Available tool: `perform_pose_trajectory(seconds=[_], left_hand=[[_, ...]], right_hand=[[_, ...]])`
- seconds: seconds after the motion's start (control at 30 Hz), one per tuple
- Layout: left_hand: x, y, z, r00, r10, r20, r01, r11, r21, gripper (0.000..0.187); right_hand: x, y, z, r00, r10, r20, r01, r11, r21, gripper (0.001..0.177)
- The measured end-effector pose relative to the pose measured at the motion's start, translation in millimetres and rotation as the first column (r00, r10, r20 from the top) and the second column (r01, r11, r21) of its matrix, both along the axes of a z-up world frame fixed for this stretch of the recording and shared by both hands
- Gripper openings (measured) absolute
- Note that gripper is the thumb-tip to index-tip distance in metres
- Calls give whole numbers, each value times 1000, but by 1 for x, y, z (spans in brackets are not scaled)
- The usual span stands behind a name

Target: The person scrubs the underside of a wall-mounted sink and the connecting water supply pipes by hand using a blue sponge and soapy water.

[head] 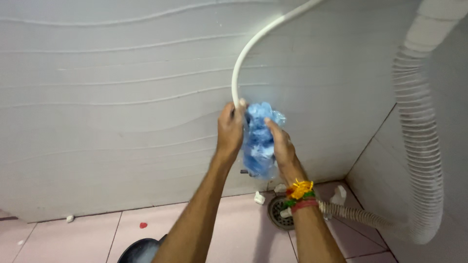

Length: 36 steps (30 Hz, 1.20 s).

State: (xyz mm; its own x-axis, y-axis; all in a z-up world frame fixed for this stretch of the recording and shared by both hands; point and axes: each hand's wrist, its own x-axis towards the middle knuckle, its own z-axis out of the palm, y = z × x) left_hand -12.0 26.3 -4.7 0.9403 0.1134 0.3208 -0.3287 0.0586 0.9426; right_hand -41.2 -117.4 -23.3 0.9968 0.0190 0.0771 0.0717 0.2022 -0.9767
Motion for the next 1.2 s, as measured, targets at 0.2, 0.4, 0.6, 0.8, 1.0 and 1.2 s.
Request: perform_pose_trajectory(seconds=[0.2,0.4,0.6,0.8,1.0,1.2], left_hand=[[11,-5,3,985,56,164,-76,990,119,33],[11,8,-9,992,-84,97,63,977,202,36],[3,0,-15,996,-23,88,4,978,208,40],[5,-4,-22,984,-112,139,79,971,226,43],[5,-7,-30,987,-112,114,85,973,216,40],[3,-14,-45,998,-28,61,7,948,317,41]], right_hand=[[13,19,-50,964,-193,-182,161,971,-176,72],[19,16,-85,980,-37,-193,47,998,46,67],[2,11,-92,960,-95,-264,85,995,-51,55],[0,0,-35,935,-230,-270,119,920,-374,44],[11,8,-25,962,-168,-214,118,966,-232,40],[36,7,-103,960,-80,-268,77,997,-23,51]])
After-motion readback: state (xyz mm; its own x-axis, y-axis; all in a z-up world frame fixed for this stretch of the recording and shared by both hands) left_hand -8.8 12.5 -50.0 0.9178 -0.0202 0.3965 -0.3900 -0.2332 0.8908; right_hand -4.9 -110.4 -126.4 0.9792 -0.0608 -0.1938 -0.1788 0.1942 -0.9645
